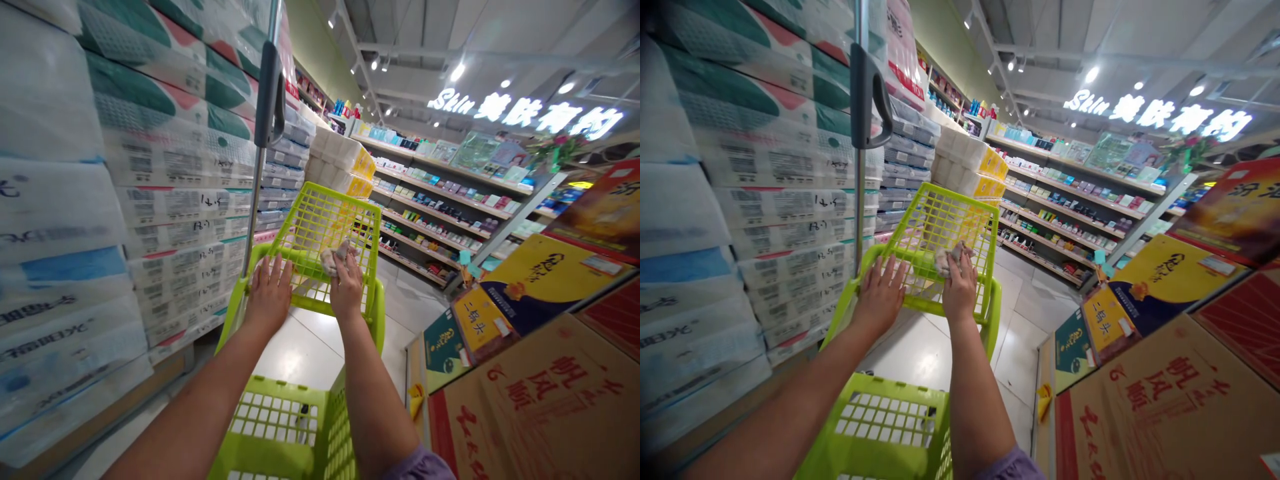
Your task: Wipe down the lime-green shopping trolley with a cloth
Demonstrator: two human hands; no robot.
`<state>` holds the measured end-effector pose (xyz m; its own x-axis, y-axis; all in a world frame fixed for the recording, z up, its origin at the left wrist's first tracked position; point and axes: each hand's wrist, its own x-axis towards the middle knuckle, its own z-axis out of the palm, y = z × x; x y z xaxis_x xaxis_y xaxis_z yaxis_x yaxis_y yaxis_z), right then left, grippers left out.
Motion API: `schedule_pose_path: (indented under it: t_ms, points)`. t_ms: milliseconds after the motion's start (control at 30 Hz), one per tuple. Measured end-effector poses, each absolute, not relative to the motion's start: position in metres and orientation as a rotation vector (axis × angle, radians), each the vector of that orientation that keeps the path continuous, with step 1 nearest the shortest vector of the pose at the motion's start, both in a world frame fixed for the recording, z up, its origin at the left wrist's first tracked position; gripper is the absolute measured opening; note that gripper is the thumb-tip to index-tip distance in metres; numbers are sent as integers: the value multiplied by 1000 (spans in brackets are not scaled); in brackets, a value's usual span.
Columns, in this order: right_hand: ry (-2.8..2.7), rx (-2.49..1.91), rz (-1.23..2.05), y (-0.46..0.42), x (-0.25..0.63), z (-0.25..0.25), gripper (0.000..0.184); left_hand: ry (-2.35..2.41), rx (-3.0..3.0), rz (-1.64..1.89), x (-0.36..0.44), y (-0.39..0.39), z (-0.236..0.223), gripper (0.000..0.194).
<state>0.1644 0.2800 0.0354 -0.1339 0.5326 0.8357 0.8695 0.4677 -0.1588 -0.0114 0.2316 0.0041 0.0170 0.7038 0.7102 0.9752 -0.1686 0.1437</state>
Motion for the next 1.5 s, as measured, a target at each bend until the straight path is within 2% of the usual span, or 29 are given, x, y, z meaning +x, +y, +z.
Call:
schedule_pose_path:
  t_ms: [200, 333, 433, 600, 733, 933, 1133, 1300, 1500]
  points:
    - [-1846, -1130, -437, 277, 151, 34, 48, -1708, -1984, -886, -12, 233, 4, 54]
    - [-1831, -1075, -415, 278, 154, 35, 42, -1720, -1977, -870, -14, 232, 5, 55]
    - [-1780, -1063, -423, 277, 152, 34, 44, -1733, -1977, -848, -15, 230, 6, 54]
    - [-1951, -1060, -448, 269, 135, 33, 46, -1734, -1986, -850, -16, 230, 8, 52]
    - [-1859, -1073, -464, 269, 133, 31, 37, -1733, -1989, -857, -16, 230, 9, 53]
    - [-1978, -984, -418, 266, 129, 30, 39, -1725, -1985, -877, -17, 231, 5, 52]
    - [-1774, -1120, -377, 267, 134, 33, 40, -1725, -2012, -894, -19, 231, 7, 53]
    - [-1937, -1028, -331, 267, 131, 37, 42, -1715, -2041, -888, -21, 232, 10, 53]
    - [-1796, -1122, -333, 268, 136, 41, 42, -1671, -2025, -900, -23, 234, 9, 55]
